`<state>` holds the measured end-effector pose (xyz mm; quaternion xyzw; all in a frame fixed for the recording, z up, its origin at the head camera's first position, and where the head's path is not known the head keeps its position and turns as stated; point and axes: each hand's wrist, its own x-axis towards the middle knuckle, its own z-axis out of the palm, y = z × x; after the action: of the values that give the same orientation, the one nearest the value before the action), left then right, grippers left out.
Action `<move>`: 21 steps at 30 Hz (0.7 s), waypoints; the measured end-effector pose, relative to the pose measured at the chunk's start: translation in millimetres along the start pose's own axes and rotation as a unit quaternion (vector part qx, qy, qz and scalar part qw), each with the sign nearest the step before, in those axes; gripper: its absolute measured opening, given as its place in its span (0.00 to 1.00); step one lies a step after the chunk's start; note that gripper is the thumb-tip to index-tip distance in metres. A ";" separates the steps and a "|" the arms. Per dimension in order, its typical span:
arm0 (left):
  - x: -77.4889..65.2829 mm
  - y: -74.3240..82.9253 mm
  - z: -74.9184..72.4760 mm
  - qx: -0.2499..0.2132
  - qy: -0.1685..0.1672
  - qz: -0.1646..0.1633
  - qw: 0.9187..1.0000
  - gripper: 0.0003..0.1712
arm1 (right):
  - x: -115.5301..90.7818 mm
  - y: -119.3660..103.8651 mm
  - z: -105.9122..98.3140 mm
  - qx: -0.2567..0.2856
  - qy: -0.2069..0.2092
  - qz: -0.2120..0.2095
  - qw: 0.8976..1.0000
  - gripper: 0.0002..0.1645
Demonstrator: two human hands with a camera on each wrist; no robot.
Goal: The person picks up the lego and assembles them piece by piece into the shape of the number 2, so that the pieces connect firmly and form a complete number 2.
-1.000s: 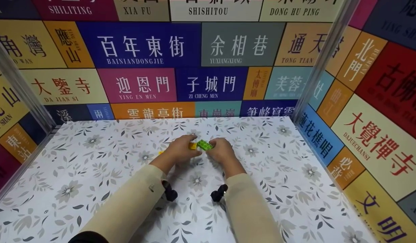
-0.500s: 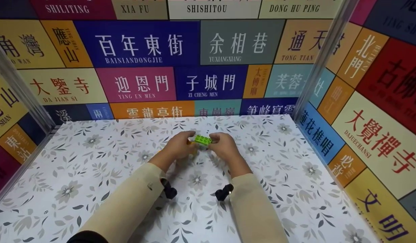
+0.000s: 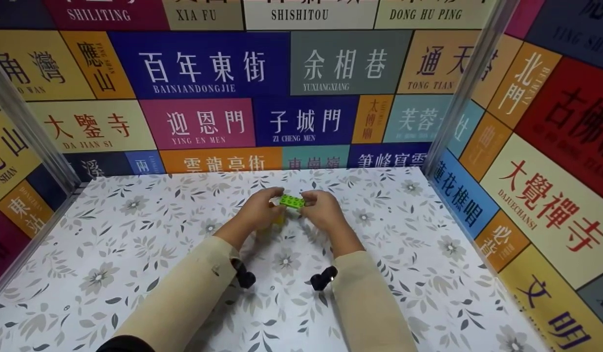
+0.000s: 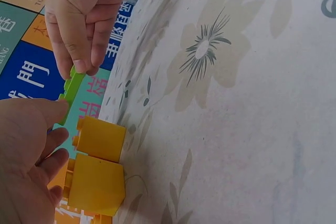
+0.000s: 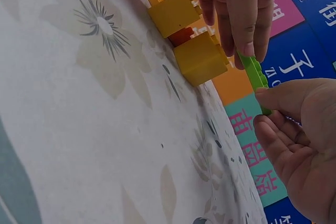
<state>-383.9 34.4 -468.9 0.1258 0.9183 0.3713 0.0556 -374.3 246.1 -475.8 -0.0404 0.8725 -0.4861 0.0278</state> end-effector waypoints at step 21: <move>-21.8 -18.8 -25.9 -0.087 0.020 0.015 0.996 0.29 | -11.8 -23.4 9.3 0.031 -0.008 -0.010 0.999 0.31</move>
<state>-371.5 -1.9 -463.3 0.1271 0.8812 0.4533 0.0421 -360.8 227.2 -460.7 -0.0521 0.8565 -0.5126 0.0312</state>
